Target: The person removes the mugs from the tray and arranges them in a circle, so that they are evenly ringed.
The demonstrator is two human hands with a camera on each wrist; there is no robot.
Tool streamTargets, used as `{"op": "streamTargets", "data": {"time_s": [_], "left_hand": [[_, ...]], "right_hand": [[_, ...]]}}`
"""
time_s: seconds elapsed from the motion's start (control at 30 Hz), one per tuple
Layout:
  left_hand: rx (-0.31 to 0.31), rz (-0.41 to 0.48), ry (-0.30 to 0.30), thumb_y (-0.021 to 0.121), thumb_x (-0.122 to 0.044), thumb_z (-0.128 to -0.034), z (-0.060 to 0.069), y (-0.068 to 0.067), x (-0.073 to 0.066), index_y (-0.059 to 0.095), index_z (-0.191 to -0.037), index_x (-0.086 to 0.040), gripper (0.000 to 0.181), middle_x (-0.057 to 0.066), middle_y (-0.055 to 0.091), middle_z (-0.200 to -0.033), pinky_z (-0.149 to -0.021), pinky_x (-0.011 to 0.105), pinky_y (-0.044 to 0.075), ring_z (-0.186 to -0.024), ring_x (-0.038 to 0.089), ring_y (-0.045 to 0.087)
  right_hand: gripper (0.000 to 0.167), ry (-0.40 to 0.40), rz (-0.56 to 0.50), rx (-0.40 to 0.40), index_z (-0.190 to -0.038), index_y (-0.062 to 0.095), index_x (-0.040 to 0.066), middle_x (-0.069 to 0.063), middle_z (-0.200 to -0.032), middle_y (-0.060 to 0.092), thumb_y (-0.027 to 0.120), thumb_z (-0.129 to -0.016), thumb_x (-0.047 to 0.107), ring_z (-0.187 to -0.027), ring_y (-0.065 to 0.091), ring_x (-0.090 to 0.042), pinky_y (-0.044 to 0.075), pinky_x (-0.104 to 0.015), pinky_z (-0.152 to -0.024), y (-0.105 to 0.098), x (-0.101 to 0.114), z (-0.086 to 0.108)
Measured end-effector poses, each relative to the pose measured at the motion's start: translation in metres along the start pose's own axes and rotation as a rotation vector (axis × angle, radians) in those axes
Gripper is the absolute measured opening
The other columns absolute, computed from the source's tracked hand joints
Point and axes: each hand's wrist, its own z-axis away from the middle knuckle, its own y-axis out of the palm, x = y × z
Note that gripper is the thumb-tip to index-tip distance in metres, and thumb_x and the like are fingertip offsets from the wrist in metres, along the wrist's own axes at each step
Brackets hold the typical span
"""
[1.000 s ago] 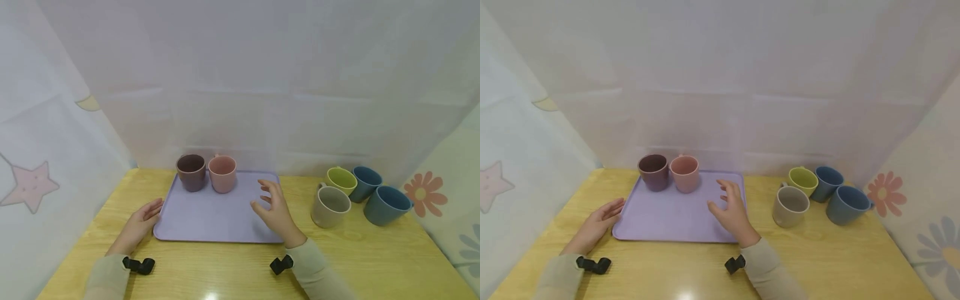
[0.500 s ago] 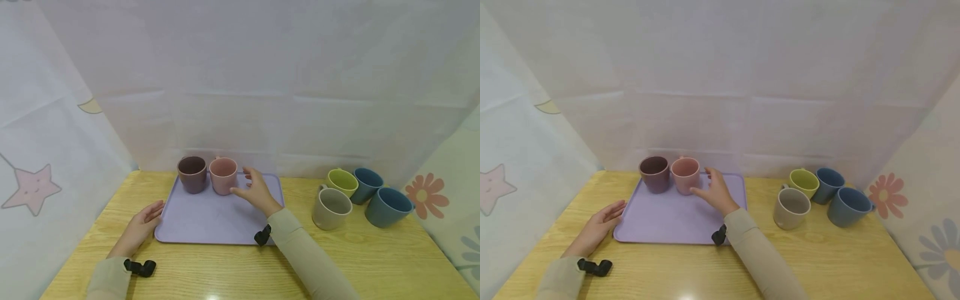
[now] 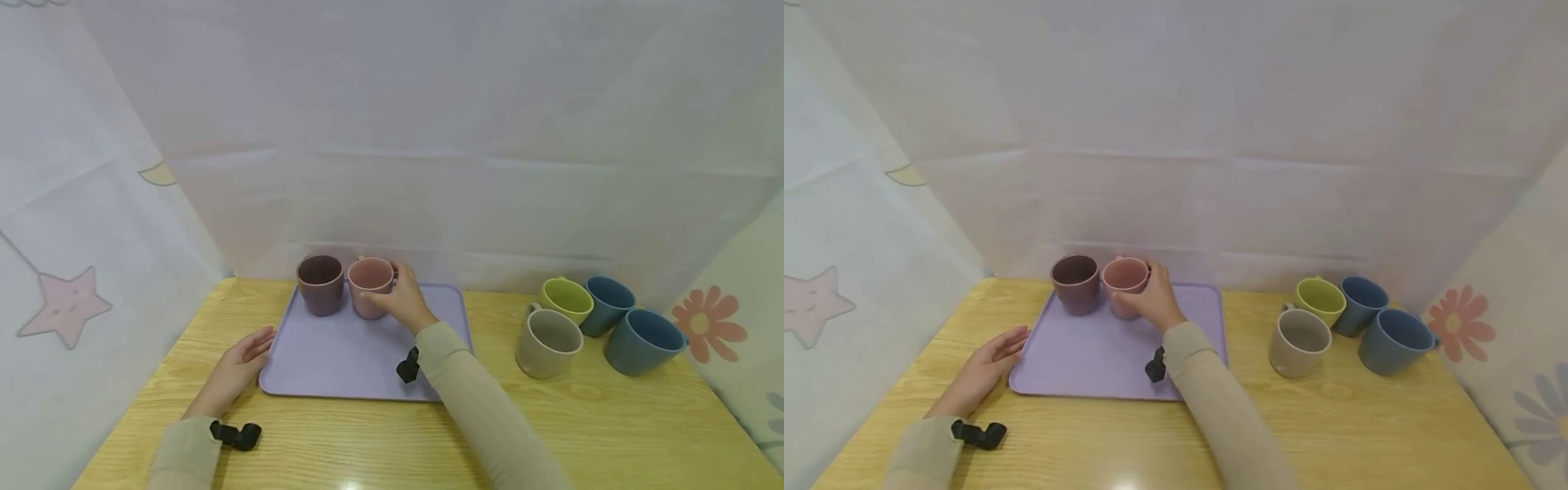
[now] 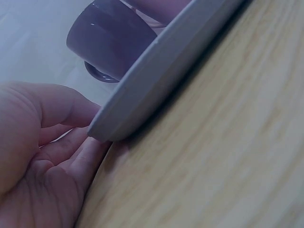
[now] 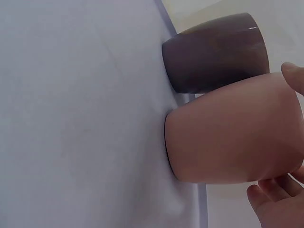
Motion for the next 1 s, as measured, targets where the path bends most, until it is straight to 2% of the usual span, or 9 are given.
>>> {"op": "streamTargets", "data": {"time_s": [0.3,0.7,1.0], "left_hand": [[-0.007,-0.010,0.000,0.051,-0.007,-0.1062,-0.001,0.002,0.002,0.028,-0.157,0.004,0.057,0.025,0.034,-0.159,-0.095,0.003,0.036,-0.145,0.041,0.035],[0.006,0.043,-0.019,0.050,-0.006,-0.1066,0.001,0.001,-0.003,0.026,-0.158,0.004,0.058,0.025,0.032,-0.160,-0.095,0.003,0.037,-0.146,0.040,0.032],[0.005,0.054,-0.026,0.050,-0.007,-0.1066,0.002,0.001,-0.004,0.025,-0.158,0.003,0.058,0.025,0.031,-0.161,-0.095,0.003,0.037,-0.146,0.039,0.032]], "right_hand": [[0.085,0.052,0.010,-0.060,-0.141,0.050,0.006,-0.010,-0.137,0.051,0.094,-0.072,0.028,-0.127,0.051,-0.024,0.044,-0.038,-0.107,0.012,0.002,-0.008],[0.080,0.007,-0.011,-0.095,-0.138,0.054,0.011,-0.003,-0.131,0.057,0.094,-0.071,0.029,-0.123,0.054,-0.018,0.047,-0.034,-0.104,0.013,-0.010,-0.007],[0.081,-0.012,-0.014,-0.092,-0.139,0.054,0.010,-0.005,-0.133,0.057,0.094,-0.071,0.028,-0.123,0.055,-0.019,0.046,-0.036,-0.105,0.007,-0.009,0.000]]}}
